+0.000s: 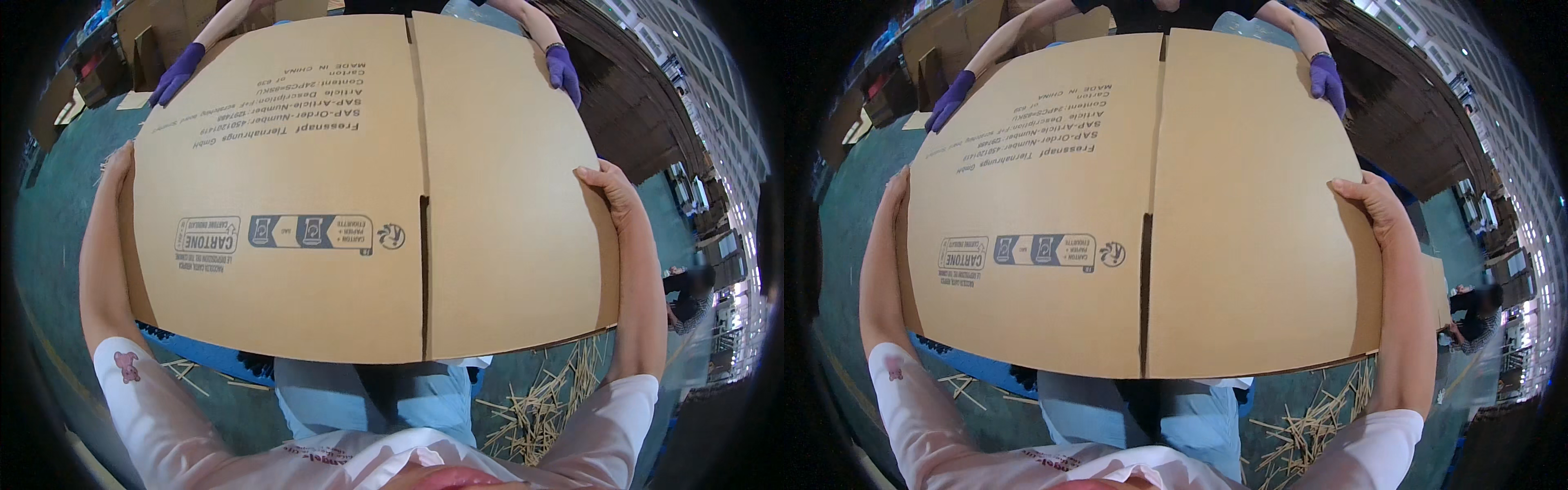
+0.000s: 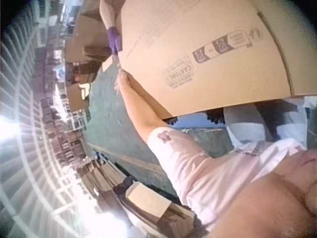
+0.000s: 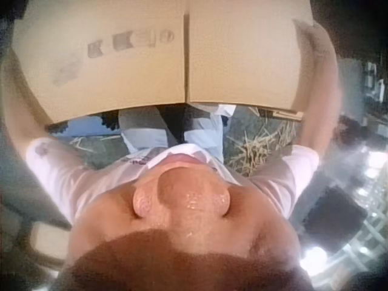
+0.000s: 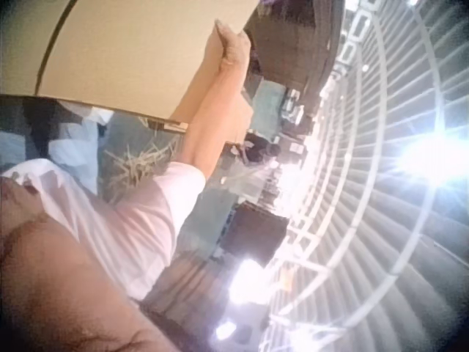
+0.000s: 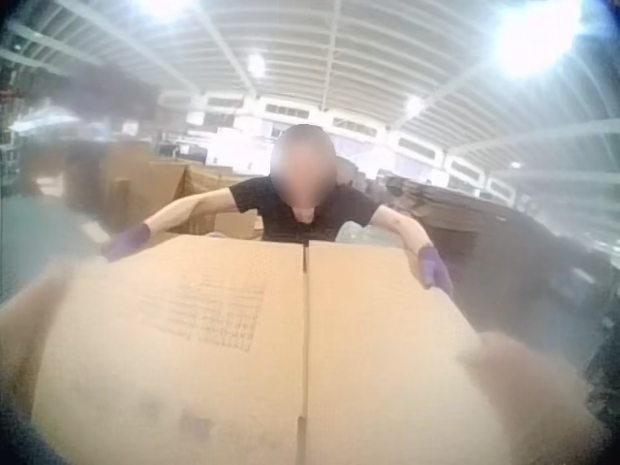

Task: The person sits on the floor and repeatedly picks up flat cardboard sheets from a stack, then places them onto a separate pile. The person handles the cardboard by hand without using any tools.

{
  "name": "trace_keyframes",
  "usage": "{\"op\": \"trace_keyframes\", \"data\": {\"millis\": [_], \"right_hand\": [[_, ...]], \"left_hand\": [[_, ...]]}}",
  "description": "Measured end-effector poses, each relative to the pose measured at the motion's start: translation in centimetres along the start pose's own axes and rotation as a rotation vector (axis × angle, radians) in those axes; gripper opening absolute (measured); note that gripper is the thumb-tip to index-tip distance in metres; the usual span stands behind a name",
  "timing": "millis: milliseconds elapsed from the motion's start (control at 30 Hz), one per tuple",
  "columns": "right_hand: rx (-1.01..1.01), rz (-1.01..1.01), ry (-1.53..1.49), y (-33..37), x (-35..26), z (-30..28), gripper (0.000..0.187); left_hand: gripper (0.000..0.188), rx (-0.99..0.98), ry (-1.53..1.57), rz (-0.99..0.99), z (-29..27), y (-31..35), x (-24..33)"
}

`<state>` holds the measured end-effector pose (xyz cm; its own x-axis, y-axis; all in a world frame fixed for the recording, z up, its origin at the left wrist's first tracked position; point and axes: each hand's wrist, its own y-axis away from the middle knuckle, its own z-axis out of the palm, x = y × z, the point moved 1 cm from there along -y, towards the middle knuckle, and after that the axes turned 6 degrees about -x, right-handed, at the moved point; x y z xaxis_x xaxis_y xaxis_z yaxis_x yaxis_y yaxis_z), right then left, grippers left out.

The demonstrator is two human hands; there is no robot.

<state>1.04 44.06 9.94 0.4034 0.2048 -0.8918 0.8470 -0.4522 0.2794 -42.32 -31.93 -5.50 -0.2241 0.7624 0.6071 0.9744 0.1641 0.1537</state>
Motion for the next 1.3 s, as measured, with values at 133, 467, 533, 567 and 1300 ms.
{"op": "trace_keyframes", "data": {"millis": [133,467,533,567,1300], "right_hand": [[0.084,-0.025,0.077,0.2,0.0,0.7,0.048],[0.193,-0.037,0.204,1.1,-0.2,2.1,0.046],[0.161,-0.044,0.209,0.6,-0.3,1.7,0.045],[0.141,-0.05,0.202,0.3,0.1,0.8,0.045],[0.158,0.029,0.339,2.5,-2.2,2.1,0.042]], "left_hand": [[0.061,0.177,-0.392,0.019,2.3,1.0,-0.9],[0.059,0.191,-0.435,-0.153,3.1,9.9,6.4],[0.058,0.18,-0.422,-0.154,3.0,9.2,5.7],[0.058,0.17,-0.402,-0.153,3.6,8.9,6.1],[0.072,-0.324,-0.159,1.421,13.9,48.6,23.6]]}}
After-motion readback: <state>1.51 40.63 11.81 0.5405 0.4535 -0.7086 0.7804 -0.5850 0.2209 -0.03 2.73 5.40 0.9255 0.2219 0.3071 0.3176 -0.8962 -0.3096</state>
